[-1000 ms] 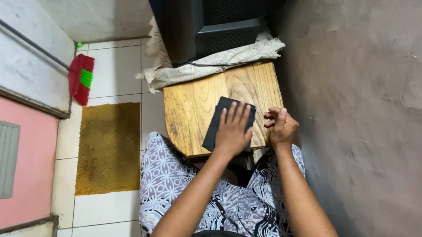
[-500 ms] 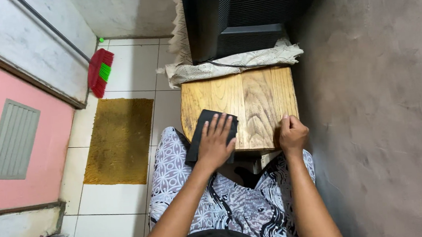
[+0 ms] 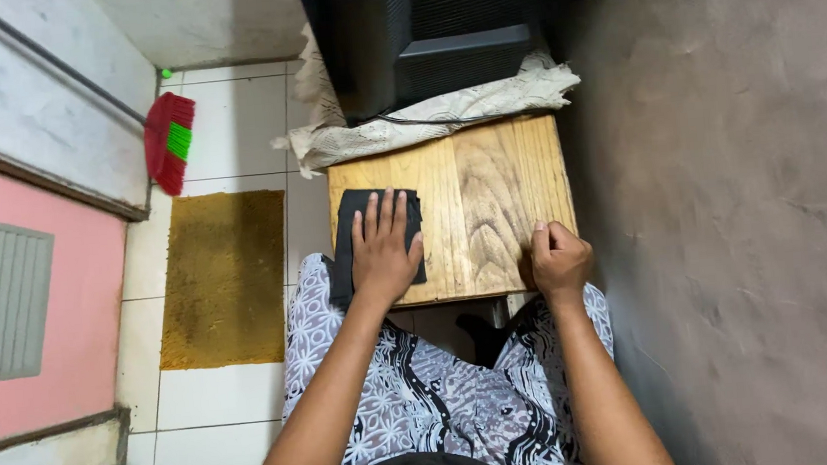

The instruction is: Sanding a small piece of wood with sandpaper

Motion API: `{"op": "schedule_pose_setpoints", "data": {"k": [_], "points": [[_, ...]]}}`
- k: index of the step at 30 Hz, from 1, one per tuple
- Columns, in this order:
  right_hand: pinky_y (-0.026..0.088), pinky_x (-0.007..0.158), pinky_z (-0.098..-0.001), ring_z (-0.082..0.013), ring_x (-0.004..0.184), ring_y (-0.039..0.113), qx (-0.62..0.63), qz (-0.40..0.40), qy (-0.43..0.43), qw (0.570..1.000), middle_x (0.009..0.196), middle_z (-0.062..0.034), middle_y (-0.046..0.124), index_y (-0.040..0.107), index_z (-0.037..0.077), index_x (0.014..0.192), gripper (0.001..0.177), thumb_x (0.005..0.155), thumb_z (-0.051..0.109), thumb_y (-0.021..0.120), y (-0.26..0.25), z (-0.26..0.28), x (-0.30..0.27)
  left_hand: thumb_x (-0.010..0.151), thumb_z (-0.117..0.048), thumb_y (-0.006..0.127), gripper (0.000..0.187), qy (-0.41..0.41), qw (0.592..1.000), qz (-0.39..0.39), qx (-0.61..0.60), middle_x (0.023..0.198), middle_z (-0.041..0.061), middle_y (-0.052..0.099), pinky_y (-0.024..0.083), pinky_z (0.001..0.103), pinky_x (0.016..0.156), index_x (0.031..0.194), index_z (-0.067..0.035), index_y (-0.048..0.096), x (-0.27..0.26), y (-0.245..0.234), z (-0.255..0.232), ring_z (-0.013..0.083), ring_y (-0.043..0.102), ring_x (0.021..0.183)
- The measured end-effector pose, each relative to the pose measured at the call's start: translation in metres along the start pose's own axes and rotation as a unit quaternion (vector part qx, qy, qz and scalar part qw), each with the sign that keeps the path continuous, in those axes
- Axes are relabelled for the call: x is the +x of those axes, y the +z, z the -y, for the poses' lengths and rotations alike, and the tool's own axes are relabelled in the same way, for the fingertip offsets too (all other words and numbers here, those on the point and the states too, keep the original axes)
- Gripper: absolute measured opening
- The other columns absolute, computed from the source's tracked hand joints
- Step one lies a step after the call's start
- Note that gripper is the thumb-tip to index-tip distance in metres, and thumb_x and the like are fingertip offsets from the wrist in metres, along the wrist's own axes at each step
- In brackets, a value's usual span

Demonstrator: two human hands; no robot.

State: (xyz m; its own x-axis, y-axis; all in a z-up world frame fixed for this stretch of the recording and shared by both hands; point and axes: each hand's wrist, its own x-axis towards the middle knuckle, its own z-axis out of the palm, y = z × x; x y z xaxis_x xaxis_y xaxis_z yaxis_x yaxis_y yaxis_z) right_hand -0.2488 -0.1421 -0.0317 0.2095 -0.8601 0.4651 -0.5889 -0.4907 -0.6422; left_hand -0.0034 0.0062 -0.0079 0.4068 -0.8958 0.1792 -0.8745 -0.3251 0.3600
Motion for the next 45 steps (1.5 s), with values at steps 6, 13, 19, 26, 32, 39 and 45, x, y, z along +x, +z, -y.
{"op": "schedule_pose_setpoints", "data": {"k": [6, 13, 19, 26, 32, 39, 45], "points": [[0.042, 0.050, -0.0426, -0.0447, 0.058, 0.057, 0.023, 0.028, 0.029, 0.999, 0.058, -0.0223, 0.050, 0.046, 0.008, 0.061, 0.052, 0.105, 0.031, 0.062, -0.002, 0.001, 0.002, 0.095, -0.042, 0.053, 0.072, 0.017, 0.999, -0.001, 0.039, 0.164, 0.014, 0.033, 0.018, 0.057, 0.121, 0.158, -0.012, 0.035, 0.026, 0.016, -0.033, 0.0368, 0.026, 0.152], [0.042, 0.057, -0.0493, -0.0480, 0.058, 0.051, 0.039, 0.061, 0.090, 0.993, 0.060, -0.0245, 0.054, 0.051, 0.005, 0.060, 0.063, 0.109, 0.045, 0.051, 0.006, -0.023, -0.002, 0.094, -0.042, 0.053, 0.074, 0.055, 0.998, 0.034, -0.004, 0.165, 0.013, 0.030, 0.016, 0.058, 0.123, 0.159, -0.014, 0.033, -0.003, 0.022, -0.072, 0.0357, 0.023, 0.153], [0.050, 0.065, -0.0419, -0.0402, 0.063, 0.060, 0.100, 0.044, 0.068, 0.992, 0.060, -0.0163, 0.059, 0.076, 0.025, 0.080, 0.048, 0.112, 0.039, 0.043, -0.008, 0.013, 0.002, 0.095, -0.044, 0.052, 0.074, 0.082, 0.996, 0.036, -0.009, 0.166, 0.011, 0.029, 0.017, 0.056, 0.123, 0.160, -0.015, 0.031, -0.038, 0.020, -0.058, 0.0338, 0.024, 0.153], [0.048, 0.062, -0.0366, -0.0286, 0.054, 0.053, 0.126, 0.054, 0.036, 0.990, 0.054, -0.0149, 0.052, 0.080, 0.024, 0.087, 0.044, 0.112, 0.035, 0.044, -0.007, -0.002, -0.003, 0.094, -0.040, 0.058, 0.075, 0.046, 0.999, 0.017, 0.015, 0.165, 0.013, 0.031, 0.021, 0.057, 0.120, 0.160, -0.014, 0.032, -0.051, -0.005, -0.022, 0.0362, 0.028, 0.150], [0.053, 0.070, -0.0326, -0.0226, 0.063, 0.067, 0.156, 0.047, 0.019, 0.987, 0.059, -0.0024, 0.067, 0.078, 0.018, 0.092, 0.043, 0.112, 0.031, 0.043, -0.008, 0.012, 0.004, 0.097, -0.040, 0.054, 0.071, -0.003, 1.000, 0.008, 0.026, 0.165, 0.013, 0.031, 0.018, 0.057, 0.120, 0.160, -0.013, 0.033, -0.034, -0.012, 0.009, 0.0367, 0.027, 0.151], [0.054, 0.074, -0.0323, -0.0232, 0.069, 0.073, 0.164, 0.074, 0.027, 0.983, 0.071, -0.0038, 0.076, 0.077, 0.014, 0.092, 0.044, 0.113, 0.029, 0.041, -0.008, 0.008, 0.010, 0.100, -0.038, 0.048, 0.069, -0.026, 0.999, 0.003, 0.024, 0.167, 0.014, 0.026, 0.014, 0.058, 0.121, 0.161, -0.011, 0.030, -0.002, -0.012, 0.013, 0.0382, 0.022, 0.152], [0.054, 0.056, -0.0296, -0.0196, 0.048, 0.066, 0.244, 0.055, 0.088, 0.964, 0.076, -0.0092, 0.076, 0.075, 0.006, 0.090, 0.049, 0.112, 0.030, 0.039, -0.010, 0.020, 0.013, 0.098, -0.042, 0.051, 0.072, -0.024, 0.999, 0.011, 0.043, 0.167, 0.014, 0.026, 0.014, 0.058, 0.122, 0.160, -0.011, 0.031, 0.031, 0.000, 0.003, 0.0374, 0.021, 0.154]]}}
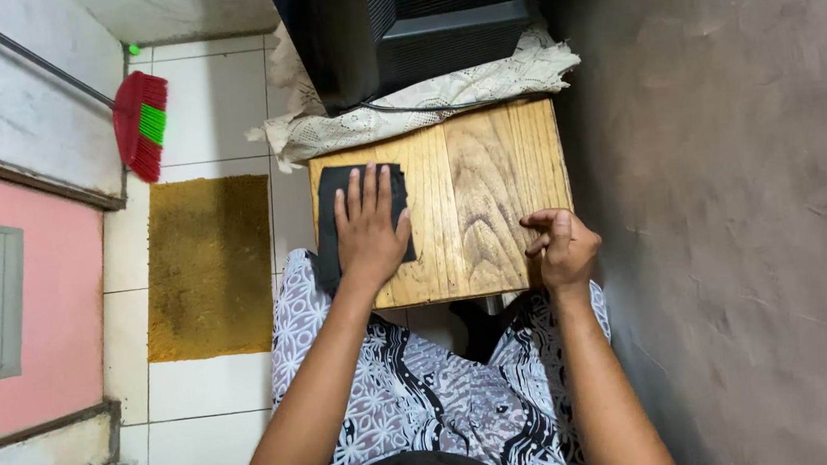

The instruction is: Sanding a small piece of wood with sandpaper

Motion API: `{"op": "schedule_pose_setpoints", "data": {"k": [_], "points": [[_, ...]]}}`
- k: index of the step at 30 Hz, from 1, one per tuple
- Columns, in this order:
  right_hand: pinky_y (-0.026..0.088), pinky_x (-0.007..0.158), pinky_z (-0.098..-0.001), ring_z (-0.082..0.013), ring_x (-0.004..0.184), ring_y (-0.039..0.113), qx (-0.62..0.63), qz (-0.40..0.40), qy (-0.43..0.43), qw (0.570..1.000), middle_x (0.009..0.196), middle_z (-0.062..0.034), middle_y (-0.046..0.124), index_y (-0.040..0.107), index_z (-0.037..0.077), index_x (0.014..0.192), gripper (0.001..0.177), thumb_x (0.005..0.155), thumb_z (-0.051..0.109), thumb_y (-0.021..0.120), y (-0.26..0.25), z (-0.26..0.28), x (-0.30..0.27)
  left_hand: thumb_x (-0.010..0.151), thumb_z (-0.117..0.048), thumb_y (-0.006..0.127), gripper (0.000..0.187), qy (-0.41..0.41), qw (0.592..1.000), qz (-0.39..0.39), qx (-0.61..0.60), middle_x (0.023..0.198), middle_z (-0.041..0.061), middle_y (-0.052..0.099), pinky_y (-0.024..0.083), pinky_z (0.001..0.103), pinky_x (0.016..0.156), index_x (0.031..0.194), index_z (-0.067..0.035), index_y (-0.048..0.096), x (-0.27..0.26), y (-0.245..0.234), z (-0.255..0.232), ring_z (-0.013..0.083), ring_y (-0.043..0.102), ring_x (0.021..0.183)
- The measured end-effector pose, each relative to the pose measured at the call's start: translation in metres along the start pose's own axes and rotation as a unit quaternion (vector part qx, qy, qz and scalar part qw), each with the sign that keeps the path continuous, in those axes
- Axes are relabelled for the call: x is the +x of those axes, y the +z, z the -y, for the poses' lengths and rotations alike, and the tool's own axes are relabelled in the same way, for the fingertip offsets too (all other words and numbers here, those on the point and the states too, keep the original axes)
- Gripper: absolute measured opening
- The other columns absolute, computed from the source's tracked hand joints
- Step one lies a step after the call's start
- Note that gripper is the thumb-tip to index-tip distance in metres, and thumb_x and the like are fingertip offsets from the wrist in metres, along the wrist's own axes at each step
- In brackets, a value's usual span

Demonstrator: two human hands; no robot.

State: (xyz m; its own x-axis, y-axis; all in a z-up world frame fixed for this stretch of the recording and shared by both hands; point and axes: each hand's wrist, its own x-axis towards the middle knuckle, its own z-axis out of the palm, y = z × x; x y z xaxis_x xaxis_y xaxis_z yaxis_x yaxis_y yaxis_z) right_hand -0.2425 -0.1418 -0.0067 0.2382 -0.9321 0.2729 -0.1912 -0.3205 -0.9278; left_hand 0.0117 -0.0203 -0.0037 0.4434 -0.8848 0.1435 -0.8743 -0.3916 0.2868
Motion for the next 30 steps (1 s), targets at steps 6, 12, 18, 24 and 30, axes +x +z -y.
{"op": "schedule_pose_setpoints", "data": {"k": [6, 12, 18, 24, 30], "points": [[0.049, 0.047, -0.0292, -0.0205, 0.044, 0.064, 0.023, -0.002, 0.013, 1.000, 0.075, -0.0142, 0.074, 0.075, 0.001, 0.090, 0.052, 0.112, 0.032, 0.039, 0.000, -0.010, 0.002, 0.094, -0.039, 0.057, 0.075, 0.032, 0.999, 0.001, -0.018, 0.166, 0.013, 0.028, 0.017, 0.058, 0.122, 0.159, -0.012, 0.033, 0.019, 0.016, -0.045, 0.0371, 0.023, 0.153], [0.048, 0.043, -0.0275, -0.0201, 0.042, 0.064, 0.037, -0.011, 0.009, 0.999, 0.073, -0.0138, 0.074, 0.075, 0.001, 0.088, 0.054, 0.113, 0.031, 0.038, 0.002, -0.004, 0.000, 0.094, -0.042, 0.055, 0.075, 0.103, 0.994, 0.007, -0.036, 0.166, 0.012, 0.030, 0.016, 0.057, 0.123, 0.160, -0.014, 0.032, -0.010, 0.031, -0.087, 0.0358, 0.023, 0.154], [0.047, 0.042, -0.0292, -0.0181, 0.039, 0.059, 0.049, -0.015, 0.012, 0.999, 0.056, -0.0112, 0.066, 0.077, 0.004, 0.087, 0.059, 0.113, 0.037, 0.035, 0.003, -0.003, -0.006, 0.095, -0.042, 0.054, 0.074, 0.125, 0.991, 0.012, -0.049, 0.165, 0.012, 0.030, 0.017, 0.055, 0.123, 0.160, -0.014, 0.032, -0.048, 0.025, -0.088, 0.0344, 0.024, 0.153], [0.047, 0.051, -0.0264, -0.0164, 0.039, 0.053, 0.006, -0.016, -0.010, 1.000, 0.042, -0.0059, 0.051, 0.078, 0.008, 0.087, 0.059, 0.115, 0.036, 0.034, 0.002, 0.014, -0.014, 0.096, -0.042, 0.054, 0.074, 0.102, 0.994, 0.002, -0.044, 0.166, 0.012, 0.028, 0.017, 0.055, 0.123, 0.161, -0.015, 0.031, -0.075, 0.018, -0.058, 0.0340, 0.023, 0.153], [0.054, 0.068, -0.0320, -0.0210, 0.063, 0.070, -0.051, -0.030, -0.053, 0.997, 0.063, -0.0043, 0.070, 0.076, 0.015, 0.082, 0.047, 0.111, 0.032, 0.044, 0.000, -0.021, -0.014, 0.094, -0.041, 0.058, 0.074, 0.061, 0.998, -0.002, -0.011, 0.165, 0.012, 0.031, 0.021, 0.056, 0.121, 0.159, -0.015, 0.033, -0.081, 0.001, -0.022, 0.0349, 0.028, 0.150]]}}
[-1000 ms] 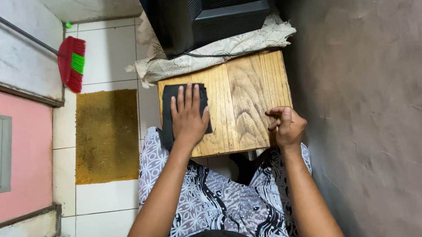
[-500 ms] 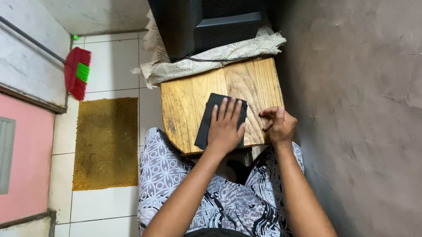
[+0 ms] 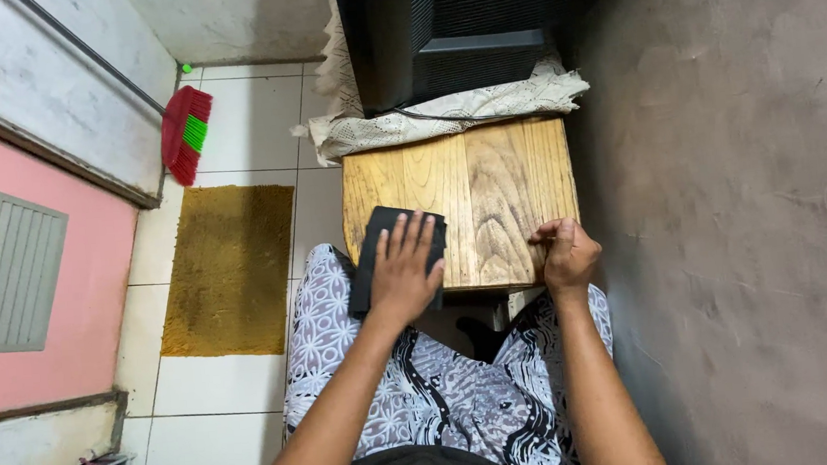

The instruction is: Sanding a small piece of wood with sandpaper

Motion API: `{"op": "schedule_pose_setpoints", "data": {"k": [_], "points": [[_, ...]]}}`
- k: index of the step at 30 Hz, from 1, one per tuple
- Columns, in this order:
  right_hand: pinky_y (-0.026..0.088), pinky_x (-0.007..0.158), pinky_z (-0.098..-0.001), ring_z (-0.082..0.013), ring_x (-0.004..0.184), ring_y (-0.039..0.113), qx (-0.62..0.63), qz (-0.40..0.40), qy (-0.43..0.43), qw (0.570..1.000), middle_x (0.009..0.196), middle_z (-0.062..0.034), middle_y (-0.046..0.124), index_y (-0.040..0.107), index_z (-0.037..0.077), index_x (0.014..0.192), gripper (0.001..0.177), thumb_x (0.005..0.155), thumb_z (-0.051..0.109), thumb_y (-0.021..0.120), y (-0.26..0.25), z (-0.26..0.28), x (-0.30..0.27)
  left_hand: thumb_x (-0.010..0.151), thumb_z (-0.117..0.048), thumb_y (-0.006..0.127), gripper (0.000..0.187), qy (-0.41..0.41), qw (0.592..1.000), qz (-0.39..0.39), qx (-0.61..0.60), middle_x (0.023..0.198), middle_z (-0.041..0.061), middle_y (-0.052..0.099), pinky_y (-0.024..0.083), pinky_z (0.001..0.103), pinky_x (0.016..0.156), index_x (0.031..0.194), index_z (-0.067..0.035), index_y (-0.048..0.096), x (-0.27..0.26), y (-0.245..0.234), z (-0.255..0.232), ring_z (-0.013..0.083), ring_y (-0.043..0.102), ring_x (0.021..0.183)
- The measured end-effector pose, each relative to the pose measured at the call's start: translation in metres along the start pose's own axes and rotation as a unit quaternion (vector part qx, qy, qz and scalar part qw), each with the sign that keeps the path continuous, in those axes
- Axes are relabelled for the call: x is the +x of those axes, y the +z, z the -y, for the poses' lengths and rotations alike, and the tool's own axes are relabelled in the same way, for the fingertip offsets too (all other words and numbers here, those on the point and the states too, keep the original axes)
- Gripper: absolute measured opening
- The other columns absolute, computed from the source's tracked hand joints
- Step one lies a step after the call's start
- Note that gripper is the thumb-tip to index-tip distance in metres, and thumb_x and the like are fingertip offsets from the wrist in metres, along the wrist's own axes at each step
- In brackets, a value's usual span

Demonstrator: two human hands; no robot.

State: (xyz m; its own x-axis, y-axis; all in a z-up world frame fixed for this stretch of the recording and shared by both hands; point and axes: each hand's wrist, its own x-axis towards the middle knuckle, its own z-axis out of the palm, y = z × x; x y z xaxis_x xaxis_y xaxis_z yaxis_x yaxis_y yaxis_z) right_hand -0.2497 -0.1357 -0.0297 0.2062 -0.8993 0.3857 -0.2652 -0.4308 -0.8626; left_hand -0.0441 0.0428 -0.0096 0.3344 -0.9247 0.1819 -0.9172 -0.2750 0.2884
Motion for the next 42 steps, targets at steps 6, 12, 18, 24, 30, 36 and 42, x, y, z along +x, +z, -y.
{"op": "schedule_pose_setpoints", "data": {"k": [6, 12, 18, 24, 30, 36, 42], "points": [[0.055, 0.066, -0.0372, -0.0281, 0.064, 0.070, -0.045, -0.006, -0.030, 0.999, 0.063, -0.0054, 0.070, 0.073, 0.014, 0.078, 0.039, 0.111, 0.023, 0.053, -0.002, 0.013, 0.003, 0.097, -0.039, 0.054, 0.071, -0.039, 0.999, -0.006, 0.000, 0.164, 0.016, 0.032, 0.020, 0.059, 0.120, 0.159, -0.011, 0.034, 0.018, -0.014, 0.026, 0.0386, 0.028, 0.150], [0.054, 0.063, -0.0407, -0.0357, 0.065, 0.068, -0.078, -0.014, -0.030, 0.996, 0.061, -0.0072, 0.067, 0.069, 0.015, 0.074, 0.036, 0.108, 0.021, 0.058, -0.002, 0.015, 0.005, 0.099, -0.041, 0.050, 0.071, -0.085, 0.996, -0.009, 0.005, 0.167, 0.014, 0.027, 0.014, 0.058, 0.121, 0.161, -0.011, 0.030, 0.056, -0.004, 0.026, 0.0380, 0.022, 0.153], [0.053, 0.062, -0.0409, -0.0381, 0.066, 0.067, -0.095, -0.026, -0.032, 0.995, 0.062, -0.0087, 0.066, 0.068, 0.017, 0.073, 0.036, 0.108, 0.021, 0.059, 0.001, 0.025, 0.006, 0.094, -0.039, 0.056, 0.074, -0.087, 0.996, -0.015, -0.013, 0.166, 0.015, 0.028, 0.015, 0.059, 0.122, 0.159, -0.011, 0.033, 0.091, 0.015, -0.013, 0.0385, 0.022, 0.154], [0.052, 0.060, -0.0447, -0.0411, 0.064, 0.067, -0.096, -0.012, -0.043, 0.994, 0.063, -0.0126, 0.066, 0.067, 0.011, 0.076, 0.034, 0.108, 0.017, 0.059, 0.000, 0.021, 0.005, 0.094, -0.041, 0.054, 0.074, -0.029, 0.999, -0.012, -0.035, 0.166, 0.014, 0.030, 0.016, 0.058, 0.123, 0.159, -0.012, 0.033, 0.087, 0.027, -0.059, 0.0363, 0.023, 0.154], [0.054, 0.064, -0.0387, -0.0331, 0.066, 0.069, -0.098, -0.031, -0.049, 0.994, 0.062, -0.0061, 0.067, 0.069, 0.015, 0.077, 0.029, 0.106, 0.017, 0.063, 0.001, 0.014, 0.003, 0.091, -0.041, 0.056, 0.077, 0.042, 0.997, -0.025, -0.056, 0.165, 0.013, 0.032, 0.019, 0.057, 0.123, 0.159, -0.013, 0.033, 0.038, 0.038, -0.076, 0.0350, 0.027, 0.153], [0.054, 0.065, -0.0401, -0.0353, 0.067, 0.069, -0.094, -0.025, -0.051, 0.994, 0.064, -0.0090, 0.067, 0.070, 0.013, 0.079, 0.028, 0.106, 0.015, 0.063, 0.001, 0.008, 0.000, 0.091, -0.040, 0.059, 0.076, 0.038, 0.998, -0.025, -0.047, 0.163, 0.014, 0.035, 0.021, 0.056, 0.121, 0.158, -0.013, 0.036, -0.006, 0.010, -0.041, 0.0353, 0.028, 0.151], [0.054, 0.065, -0.0383, -0.0329, 0.068, 0.070, -0.083, -0.025, -0.034, 0.996, 0.063, -0.0075, 0.067, 0.069, 0.014, 0.077, 0.031, 0.107, 0.015, 0.063, 0.000, 0.033, 0.000, 0.097, -0.038, 0.051, 0.069, -0.052, 0.996, 0.030, -0.066, 0.166, 0.014, 0.029, 0.015, 0.057, 0.121, 0.159, -0.014, 0.034, -0.014, -0.024, 0.004, 0.0369, 0.024, 0.152]]}}
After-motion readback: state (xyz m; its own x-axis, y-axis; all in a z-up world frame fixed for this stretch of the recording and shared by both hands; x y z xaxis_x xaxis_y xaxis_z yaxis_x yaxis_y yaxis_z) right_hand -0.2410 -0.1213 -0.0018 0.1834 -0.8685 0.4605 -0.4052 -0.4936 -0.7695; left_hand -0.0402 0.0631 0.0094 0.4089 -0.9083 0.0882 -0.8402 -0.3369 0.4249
